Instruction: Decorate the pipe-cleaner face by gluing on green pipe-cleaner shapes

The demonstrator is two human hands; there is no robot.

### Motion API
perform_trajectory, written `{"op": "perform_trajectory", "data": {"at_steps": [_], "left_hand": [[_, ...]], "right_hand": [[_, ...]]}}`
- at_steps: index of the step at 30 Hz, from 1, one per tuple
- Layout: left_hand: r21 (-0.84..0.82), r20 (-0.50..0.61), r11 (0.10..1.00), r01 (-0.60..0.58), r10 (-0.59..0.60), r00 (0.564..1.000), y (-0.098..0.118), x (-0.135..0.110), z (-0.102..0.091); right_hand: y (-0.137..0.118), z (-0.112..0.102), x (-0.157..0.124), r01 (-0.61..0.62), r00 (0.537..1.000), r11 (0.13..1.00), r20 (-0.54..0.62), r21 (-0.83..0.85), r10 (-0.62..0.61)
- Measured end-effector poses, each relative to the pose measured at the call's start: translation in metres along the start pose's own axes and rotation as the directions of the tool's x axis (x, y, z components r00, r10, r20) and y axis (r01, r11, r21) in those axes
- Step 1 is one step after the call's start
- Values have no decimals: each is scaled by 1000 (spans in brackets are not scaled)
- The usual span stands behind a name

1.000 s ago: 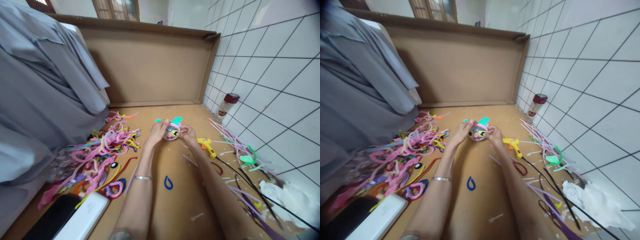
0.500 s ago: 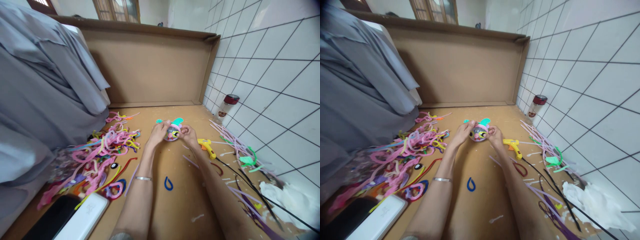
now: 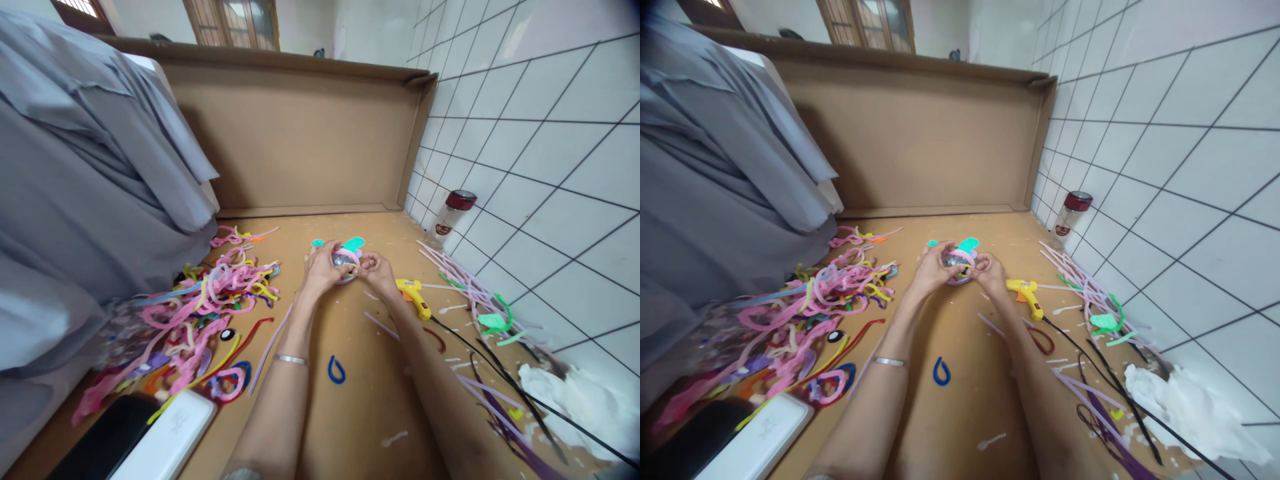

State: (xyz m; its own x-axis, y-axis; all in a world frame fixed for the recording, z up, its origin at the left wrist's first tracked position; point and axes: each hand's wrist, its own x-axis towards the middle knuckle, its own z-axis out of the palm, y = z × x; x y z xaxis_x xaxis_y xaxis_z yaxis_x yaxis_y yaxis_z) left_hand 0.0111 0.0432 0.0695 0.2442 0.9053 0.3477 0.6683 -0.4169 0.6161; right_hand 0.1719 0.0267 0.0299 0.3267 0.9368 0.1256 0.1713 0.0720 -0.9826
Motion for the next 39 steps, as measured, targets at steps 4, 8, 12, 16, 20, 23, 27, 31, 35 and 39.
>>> {"op": "perform_trajectory", "data": {"at_steps": [4,8,12,16,20,23,27,31,35,39], "left_hand": [[9,-4,1000,-27,27,1000,5,-2,1],[30,-8,999,-28,29,1000,8,-4,3],[45,-24,998,-34,35,999,9,-6,4],[53,-19,998,-35,36,999,8,-6,5],[53,-12,998,-32,32,999,8,-6,6],[44,-15,998,-40,40,999,7,-6,7],[39,-10,999,-34,35,999,7,-6,8],[36,-14,999,-36,36,999,8,-6,6],[41,-5,999,-36,37,999,9,-6,4],[49,-7,998,-35,35,999,9,-6,4]], "right_hand": [[-1,-7,3,29,997,995,-63,-101,-35],[-2,-8,3,91,986,964,-115,-251,-123],[-8,-6,-4,219,960,880,-66,-422,-271],[-11,-4,-9,279,933,777,-33,-564,-358],[-11,-2,-11,296,929,736,2,-609,-371],[-11,-2,-11,306,925,714,20,-630,-379],[-9,-3,-11,320,917,685,32,-654,-397],[-6,-2,-11,322,910,659,30,-680,-413],[-5,-1,-11,309,913,638,33,-706,-406],[-7,0,-13,309,919,589,75,-746,-388]]}}
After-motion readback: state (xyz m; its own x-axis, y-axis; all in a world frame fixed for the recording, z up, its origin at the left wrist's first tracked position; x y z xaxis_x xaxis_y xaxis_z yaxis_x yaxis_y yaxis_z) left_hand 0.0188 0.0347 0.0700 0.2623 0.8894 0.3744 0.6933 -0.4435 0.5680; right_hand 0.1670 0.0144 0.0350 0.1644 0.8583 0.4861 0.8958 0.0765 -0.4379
